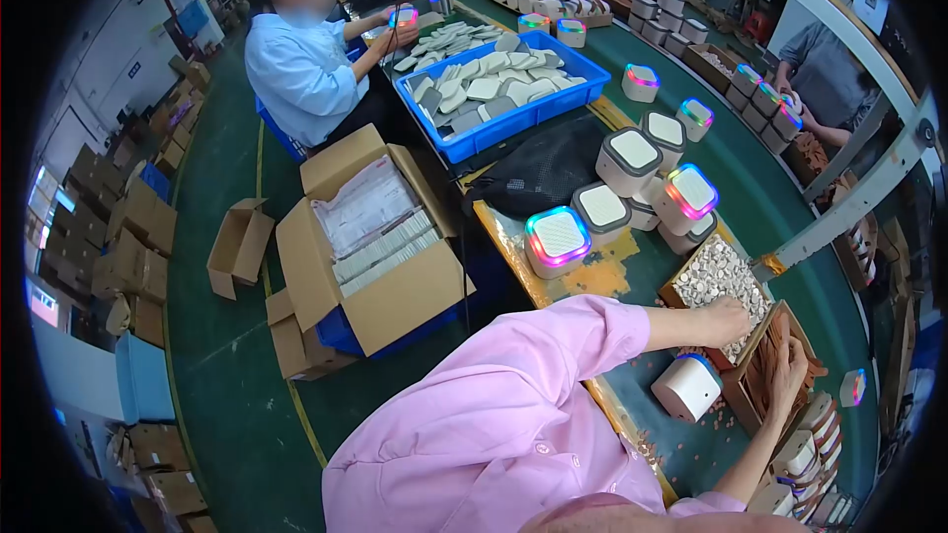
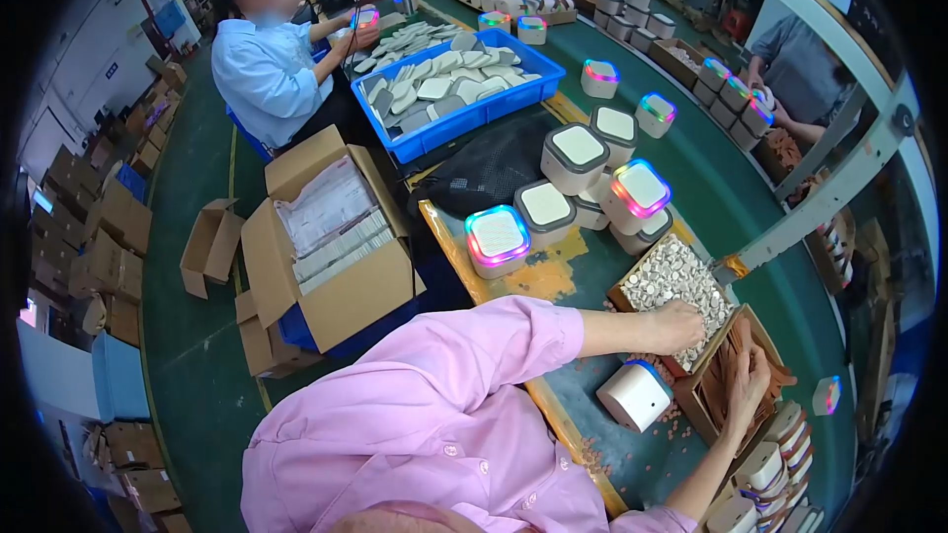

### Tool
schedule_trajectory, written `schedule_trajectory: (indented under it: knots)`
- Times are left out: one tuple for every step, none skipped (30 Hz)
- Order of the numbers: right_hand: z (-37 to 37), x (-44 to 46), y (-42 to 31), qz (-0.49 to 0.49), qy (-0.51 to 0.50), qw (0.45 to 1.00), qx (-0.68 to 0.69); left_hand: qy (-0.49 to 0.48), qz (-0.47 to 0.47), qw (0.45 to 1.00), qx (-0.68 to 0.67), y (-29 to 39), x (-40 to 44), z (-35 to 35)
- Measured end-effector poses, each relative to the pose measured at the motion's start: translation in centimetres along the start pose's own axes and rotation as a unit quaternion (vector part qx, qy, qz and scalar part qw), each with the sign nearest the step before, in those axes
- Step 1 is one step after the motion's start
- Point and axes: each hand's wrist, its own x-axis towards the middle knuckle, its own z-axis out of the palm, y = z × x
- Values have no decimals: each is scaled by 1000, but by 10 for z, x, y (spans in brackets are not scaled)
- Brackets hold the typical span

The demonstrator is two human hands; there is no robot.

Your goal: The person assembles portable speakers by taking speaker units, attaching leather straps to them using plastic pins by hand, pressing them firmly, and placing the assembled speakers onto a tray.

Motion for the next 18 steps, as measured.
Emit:
schedule_trajectory:
  knots:
    - [-1,-1,0,-6,2,999,33,18,-3,1000,-9,-2,0,3]
    - [-3,-2,0,-19,13,999,34,37,-6,999,-17,-4,1,4]
    - [-2,-6,-8,-33,25,999,36,32,-36,997,-57,-5,3,3]
    - [-1,-9,-16,-47,37,997,38,48,-52,995,-71,-6,4,3]
    - [1,-12,-24,-57,33,996,65,63,-67,992,-86,-7,5,4]
    - [4,-17,-34,-28,17,996,89,79,-83,988,-101,-7,5,1]
    - [5,-21,-43,1,1,994,112,95,-103,979,-150,-7,5,-1]
    - [5,-23,-48,30,-16,990,136,96,-118,975,-164,-8,6,-5]
    - [9,-22,-47,9,-34,988,150,97,-134,970,-178,-9,7,-8]
    - [12,-22,-46,-4,-21,990,137,96,-152,965,-193,-10,7,-10]
    - [16,-22,-45,-15,-7,992,123,109,-175,953,-224,-9,6,-10]
    - [19,-23,-46,-26,6,994,110,150,-161,945,-243,-7,5,-9]
    - [18,-21,-42,-62,8,997,55,190,-148,934,-262,-3,4,-7]
    - [21,-22,-47,-97,28,994,27,231,-135,922,-280,-1,3,-7]
    - [27,-25,-56,-132,48,990,0,197,-146,900,-360,6,-3,-19]
    - [32,-29,-63,-166,68,983,-27,161,-156,871,-437,21,-15,-41]
    - [35,-32,-68,-168,65,983,-16,123,-164,835,-511,28,-24,-55]
    - [37,-34,-73,-170,62,983,-6,134,-134,837,-513,29,-27,-55]
